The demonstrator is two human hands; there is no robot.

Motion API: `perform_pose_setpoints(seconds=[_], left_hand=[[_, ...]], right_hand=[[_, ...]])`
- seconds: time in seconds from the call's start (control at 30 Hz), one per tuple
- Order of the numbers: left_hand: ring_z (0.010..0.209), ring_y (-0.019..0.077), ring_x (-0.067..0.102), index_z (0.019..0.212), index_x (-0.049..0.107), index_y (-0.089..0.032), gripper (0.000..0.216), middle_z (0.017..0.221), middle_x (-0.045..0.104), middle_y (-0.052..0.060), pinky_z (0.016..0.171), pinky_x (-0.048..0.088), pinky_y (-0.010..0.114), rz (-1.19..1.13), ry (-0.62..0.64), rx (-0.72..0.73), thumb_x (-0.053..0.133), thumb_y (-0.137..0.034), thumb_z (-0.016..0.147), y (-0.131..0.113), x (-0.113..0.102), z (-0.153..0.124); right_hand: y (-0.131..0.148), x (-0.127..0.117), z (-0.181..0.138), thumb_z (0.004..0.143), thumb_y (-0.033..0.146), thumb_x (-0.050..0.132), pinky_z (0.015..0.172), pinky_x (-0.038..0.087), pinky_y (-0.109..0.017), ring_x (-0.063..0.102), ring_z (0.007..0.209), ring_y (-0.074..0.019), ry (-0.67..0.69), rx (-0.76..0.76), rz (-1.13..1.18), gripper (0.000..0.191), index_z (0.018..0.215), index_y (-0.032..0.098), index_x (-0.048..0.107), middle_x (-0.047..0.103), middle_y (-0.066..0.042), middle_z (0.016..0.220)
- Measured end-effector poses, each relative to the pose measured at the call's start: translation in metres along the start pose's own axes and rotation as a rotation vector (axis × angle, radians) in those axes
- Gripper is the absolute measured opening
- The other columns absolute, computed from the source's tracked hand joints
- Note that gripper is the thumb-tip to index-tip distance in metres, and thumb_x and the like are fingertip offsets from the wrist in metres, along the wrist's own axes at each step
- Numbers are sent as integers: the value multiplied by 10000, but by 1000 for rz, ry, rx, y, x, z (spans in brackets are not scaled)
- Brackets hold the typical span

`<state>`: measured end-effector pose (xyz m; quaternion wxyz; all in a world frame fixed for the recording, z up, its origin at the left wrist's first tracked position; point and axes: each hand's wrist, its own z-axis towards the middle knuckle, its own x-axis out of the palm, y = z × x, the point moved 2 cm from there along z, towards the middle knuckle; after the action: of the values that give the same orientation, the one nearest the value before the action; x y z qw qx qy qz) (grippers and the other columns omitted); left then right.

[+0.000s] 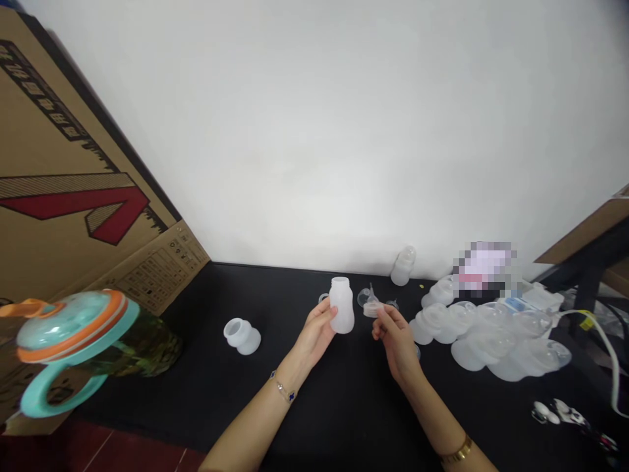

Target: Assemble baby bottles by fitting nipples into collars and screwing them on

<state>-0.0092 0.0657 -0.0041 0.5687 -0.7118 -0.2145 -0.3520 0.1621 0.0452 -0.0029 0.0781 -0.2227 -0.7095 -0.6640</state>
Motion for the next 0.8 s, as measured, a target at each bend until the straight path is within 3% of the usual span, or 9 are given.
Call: perform_pose_setpoints(seconds=[0.17, 0.27, 0.47, 0.6, 0.8], left_hand=[[1038, 254, 659, 1052, 727, -144, 331, 1076, 729, 109, 942, 463, 340, 11, -71, 40, 810, -238, 745, -2, -1, -1], [1032, 268, 662, 1125, 709, -125, 373, 1099, 724, 137, 911, 470, 336, 69, 3, -17, 782, -251, 781, 8, 2, -3], [943, 244, 670, 1181, 682, -107, 447, 1100, 713, 164, 800, 505, 297, 187, 75, -93, 772, -314, 795, 16, 7, -10], [887, 231, 672, 1211, 666, -143, 475, 1088, 713, 147, 744, 535, 308, 278, 46, -122, 758, -365, 802, 12, 10, -13], [954, 251, 667, 1202, 669, -144, 479, 1144, 696, 149, 799, 538, 335, 324, 7, -79, 746, -396, 802, 6, 12, -12]], right_hand=[[2, -5, 3, 764, 422, 767, 471, 361, -231, 414, 544, -100, -43, -34, 19, 220, 856, 243, 679, 500, 48, 635], [-7, 2, -2, 755, 432, 772, 471, 363, -244, 435, 531, -106, 52, 25, -25, 280, 915, 220, 681, 535, 35, 646], [-13, 0, 2, 737, 456, 787, 464, 355, -220, 448, 502, -86, 9, 77, -19, 309, 880, 208, 671, 521, 49, 594], [-12, -2, 5, 721, 441, 805, 456, 366, -216, 467, 507, -88, 2, 101, -11, 305, 878, 212, 682, 555, 44, 608], [-10, -3, 7, 796, 515, 702, 451, 415, -252, 507, 511, -111, 5, 189, 61, 325, 846, 194, 704, 726, -51, 831]])
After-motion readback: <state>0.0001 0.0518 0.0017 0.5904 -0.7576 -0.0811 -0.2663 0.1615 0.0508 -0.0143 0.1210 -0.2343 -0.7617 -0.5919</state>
